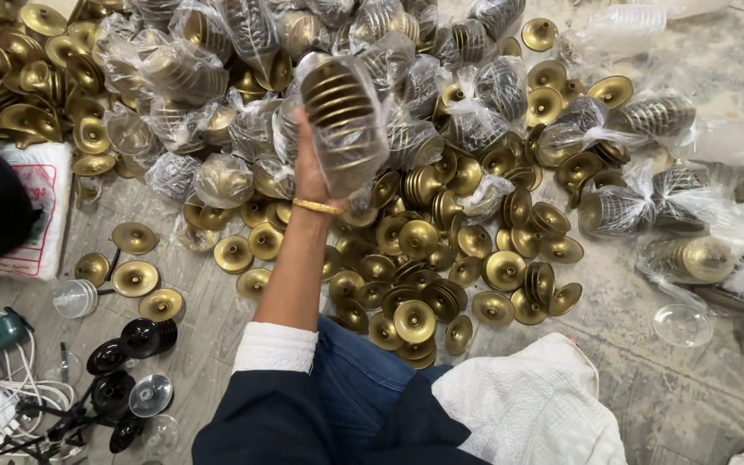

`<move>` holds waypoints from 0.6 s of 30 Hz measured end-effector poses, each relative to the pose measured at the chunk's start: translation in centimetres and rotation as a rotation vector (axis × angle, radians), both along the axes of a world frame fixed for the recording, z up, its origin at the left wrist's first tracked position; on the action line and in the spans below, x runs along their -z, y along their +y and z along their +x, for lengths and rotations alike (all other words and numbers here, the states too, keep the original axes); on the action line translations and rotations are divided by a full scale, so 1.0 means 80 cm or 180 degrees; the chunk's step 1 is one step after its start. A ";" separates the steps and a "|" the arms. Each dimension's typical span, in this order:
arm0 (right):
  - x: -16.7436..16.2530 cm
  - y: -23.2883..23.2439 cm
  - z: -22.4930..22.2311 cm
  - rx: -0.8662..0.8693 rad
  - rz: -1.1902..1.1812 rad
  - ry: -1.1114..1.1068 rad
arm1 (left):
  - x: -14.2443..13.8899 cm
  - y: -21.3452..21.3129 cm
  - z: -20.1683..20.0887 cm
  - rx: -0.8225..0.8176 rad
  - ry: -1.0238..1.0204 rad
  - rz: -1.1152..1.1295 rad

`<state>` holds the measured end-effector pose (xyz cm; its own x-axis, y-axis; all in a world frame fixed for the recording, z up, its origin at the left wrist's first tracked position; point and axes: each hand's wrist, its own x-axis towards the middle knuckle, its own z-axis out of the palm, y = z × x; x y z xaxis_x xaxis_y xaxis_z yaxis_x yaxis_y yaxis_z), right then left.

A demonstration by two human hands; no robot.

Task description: The person sits on the floor surrounded by brass lamp hardware and wraps stacks of brass finial parts with clear plastic film, twisting the film to secure each bundle and setting wrapped bundles aside. They occasionally pick up unwrapped stacks and continue wrapping more pieces one at a time.

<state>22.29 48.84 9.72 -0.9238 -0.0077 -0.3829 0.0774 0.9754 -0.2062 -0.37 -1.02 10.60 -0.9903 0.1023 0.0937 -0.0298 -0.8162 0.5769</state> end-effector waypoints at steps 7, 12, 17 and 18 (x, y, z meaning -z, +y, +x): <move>-0.029 0.009 0.011 -0.0085 0.0117 -0.0145 | 0.062 -0.014 -0.012 -0.1680 -0.0336 -0.2761; -0.052 0.012 0.036 -0.0300 0.0442 -0.0567 | 0.076 -0.010 0.006 -0.1874 -0.0621 -0.1947; -0.135 0.037 0.077 -0.0613 0.0801 -0.1225 | 0.088 -0.015 0.024 -0.1260 -0.0811 -0.1481; -0.151 0.036 0.084 -0.0676 0.0836 -0.1333 | 0.091 -0.016 0.026 -0.1141 -0.0902 -0.1396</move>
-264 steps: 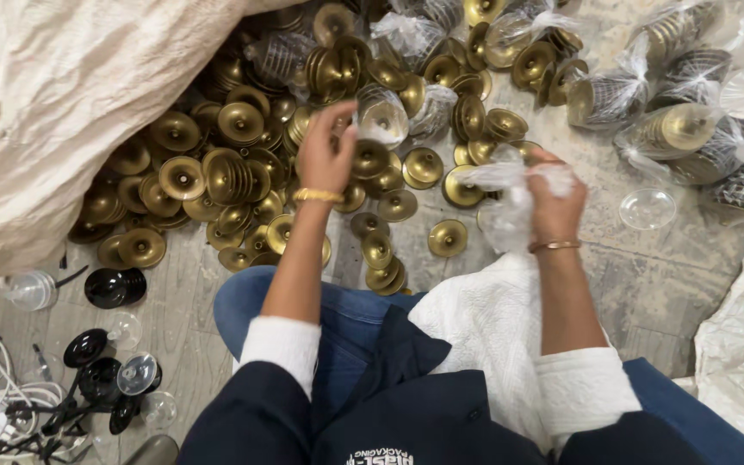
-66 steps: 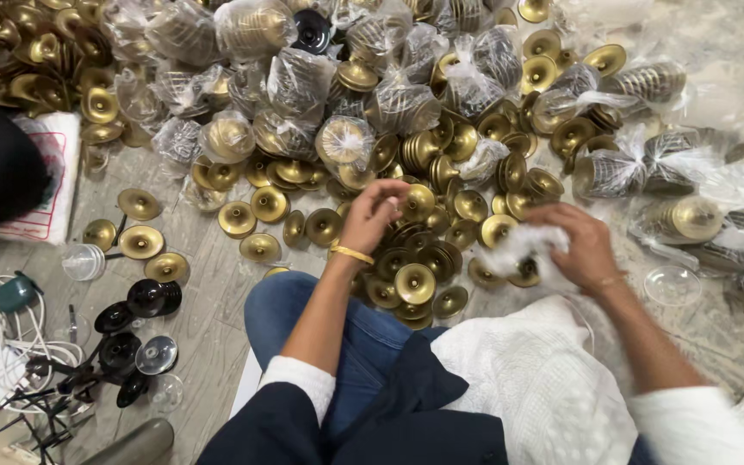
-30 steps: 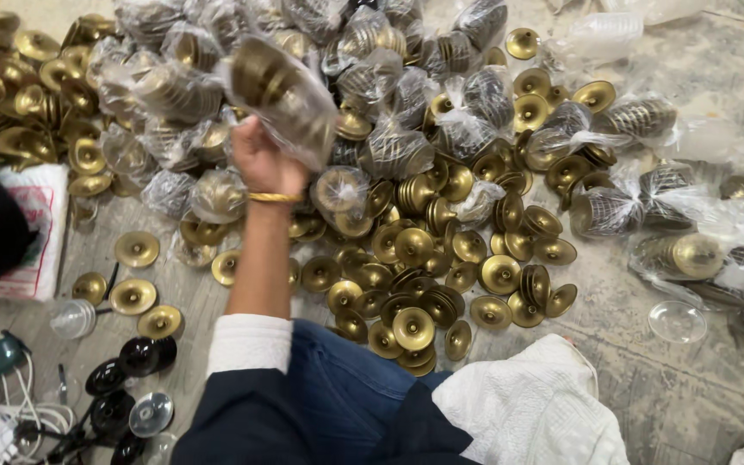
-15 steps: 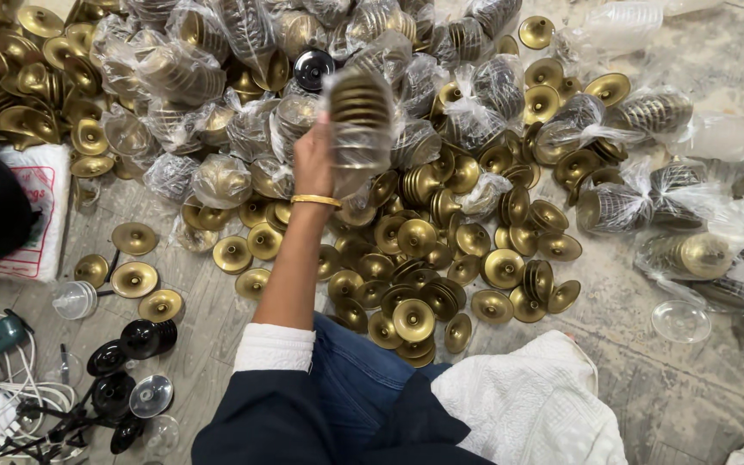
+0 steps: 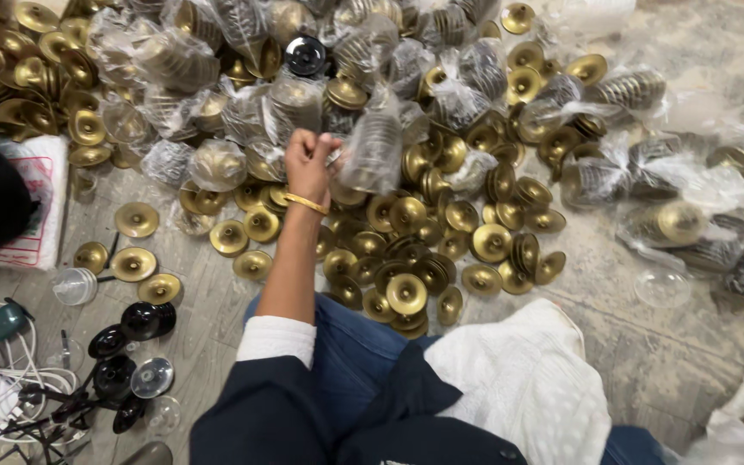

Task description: The person sits on the floor surrounded by brass lamp hardware and wraps stacks of brass finial parts with clear plastic film, twisting the film to secure each bundle and setting wrapped bundles aside. They occasionally pick up unwrapped stacks and continue wrapping more pieces one at a time.

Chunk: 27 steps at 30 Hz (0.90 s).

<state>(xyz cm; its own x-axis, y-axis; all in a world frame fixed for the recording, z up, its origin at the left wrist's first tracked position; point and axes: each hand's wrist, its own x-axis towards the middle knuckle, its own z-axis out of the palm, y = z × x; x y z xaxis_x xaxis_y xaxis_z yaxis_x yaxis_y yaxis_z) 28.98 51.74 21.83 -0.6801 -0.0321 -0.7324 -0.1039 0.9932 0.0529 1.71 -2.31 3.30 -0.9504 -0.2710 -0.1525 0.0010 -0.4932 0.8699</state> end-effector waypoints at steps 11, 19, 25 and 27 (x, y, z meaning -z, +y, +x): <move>-0.016 -0.122 -0.107 -0.1048 -0.1739 0.2126 | 0.028 0.080 0.082 -0.0895 0.0942 -0.3714; 0.118 -0.280 -0.097 0.1065 -0.2867 0.2455 | 0.047 0.077 0.074 -0.0284 0.0385 -0.2095; 0.112 -0.317 -0.124 0.0491 -0.3479 0.3016 | 0.065 0.088 0.114 -0.0448 0.0432 -0.0707; 0.113 -0.337 -0.132 0.0971 -0.3785 0.2893 | 0.064 0.104 0.113 -0.0213 0.0397 -0.0077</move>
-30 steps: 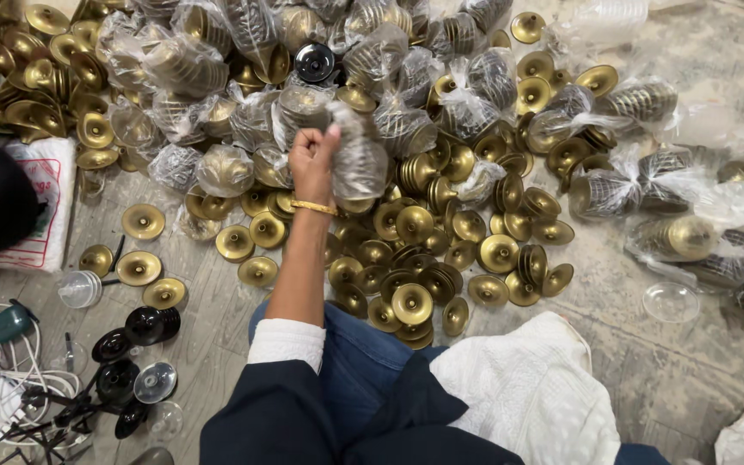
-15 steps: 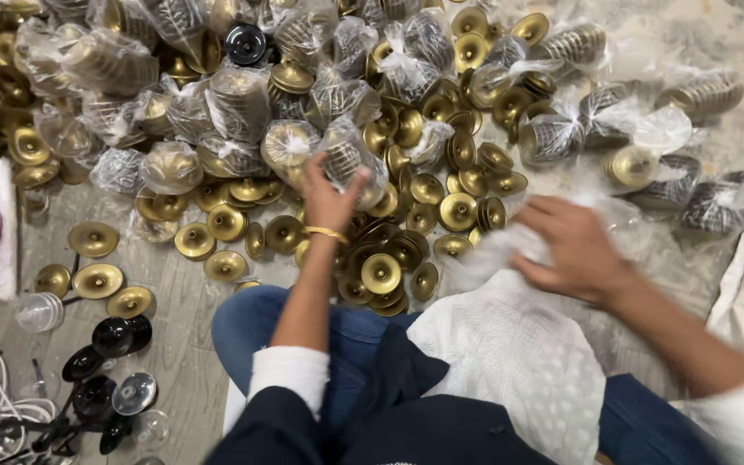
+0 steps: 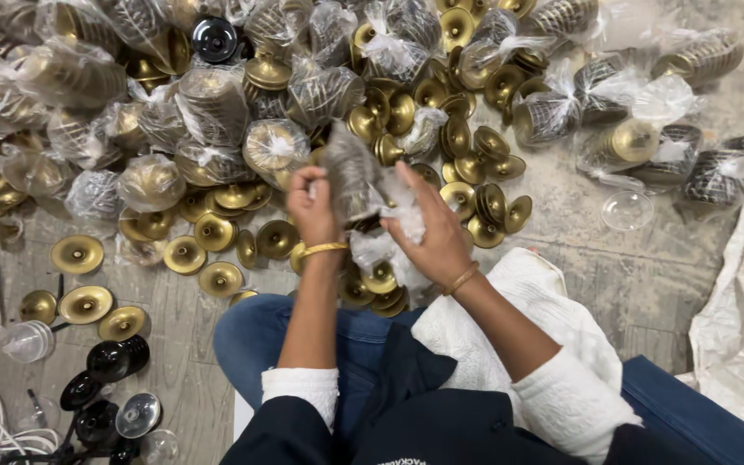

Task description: The person sits on the floor surrounded by brass lamp hardware and wraps stacks of brass finial parts with clear plastic film, twisting the film to secure each bundle and setting wrapped bundles aside. They occasionally pick up unwrapped stacks and continue wrapping more pieces one at a time.

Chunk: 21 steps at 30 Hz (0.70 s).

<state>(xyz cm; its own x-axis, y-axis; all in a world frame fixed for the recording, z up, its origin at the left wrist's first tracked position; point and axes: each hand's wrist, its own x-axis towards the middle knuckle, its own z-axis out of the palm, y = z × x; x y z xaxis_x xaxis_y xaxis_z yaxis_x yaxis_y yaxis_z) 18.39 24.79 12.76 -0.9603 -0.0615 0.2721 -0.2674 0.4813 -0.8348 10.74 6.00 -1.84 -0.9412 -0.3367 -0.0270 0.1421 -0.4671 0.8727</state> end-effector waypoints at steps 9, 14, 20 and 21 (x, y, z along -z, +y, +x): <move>0.071 -0.002 -0.014 0.0618 -0.0873 -0.1045 | -0.072 0.040 0.004 -0.0409 0.0084 -0.2460; 0.090 0.026 -0.034 0.0299 -0.2476 -0.1971 | -0.103 0.042 -0.003 -0.0149 0.0143 -0.2625; 0.067 0.033 -0.061 0.0359 -0.2115 -0.2382 | -0.111 0.035 -0.002 0.0219 0.0664 -0.2961; 0.064 0.033 -0.064 0.0404 -0.1786 -0.2084 | -0.110 0.037 0.000 0.0316 0.0718 -0.3119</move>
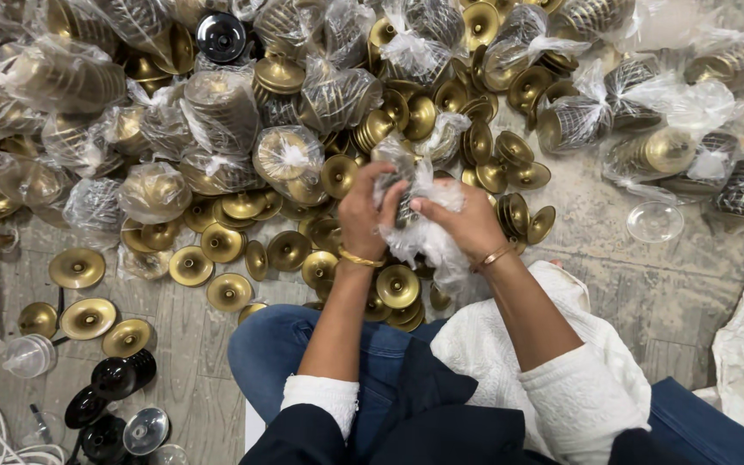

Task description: The person sits on the floor surrounded by brass lamp hardware and wraps stacks of brass finial parts with clear plastic film, twisting the film to secure each bundle and setting wrapped bundles aside. They occasionally pick up unwrapped stacks and continue wrapping more pieces one at a time.

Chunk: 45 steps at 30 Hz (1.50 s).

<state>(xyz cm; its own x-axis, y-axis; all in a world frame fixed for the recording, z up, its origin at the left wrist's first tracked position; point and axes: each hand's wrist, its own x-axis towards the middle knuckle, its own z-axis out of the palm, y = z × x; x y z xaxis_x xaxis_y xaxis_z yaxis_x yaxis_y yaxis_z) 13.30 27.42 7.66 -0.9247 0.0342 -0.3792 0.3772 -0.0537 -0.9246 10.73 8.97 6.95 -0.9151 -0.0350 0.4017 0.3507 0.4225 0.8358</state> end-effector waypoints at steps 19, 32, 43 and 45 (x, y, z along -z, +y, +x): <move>-0.021 -0.029 0.011 -0.0842 0.2794 0.2170 | 0.001 0.002 0.006 0.1277 -0.1020 0.2028; -0.019 -0.014 0.001 0.0244 0.2427 0.1193 | -0.022 -0.001 0.010 0.0444 -0.0026 -0.0383; 0.040 0.014 -0.018 0.0354 0.1397 0.1071 | -0.001 -0.001 0.018 0.1312 -0.1400 0.2181; 0.056 0.023 -0.028 0.0284 0.1282 0.1026 | 0.000 -0.001 0.024 0.1716 -0.1568 0.2702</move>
<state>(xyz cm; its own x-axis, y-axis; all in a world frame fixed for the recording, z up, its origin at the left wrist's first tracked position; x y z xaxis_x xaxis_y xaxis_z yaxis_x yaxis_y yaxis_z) 11.06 29.25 3.15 -0.9791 0.2027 -0.0163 0.0802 0.3112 -0.9470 12.64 8.90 6.94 -0.9459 0.3236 0.0257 -0.1328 -0.4580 0.8790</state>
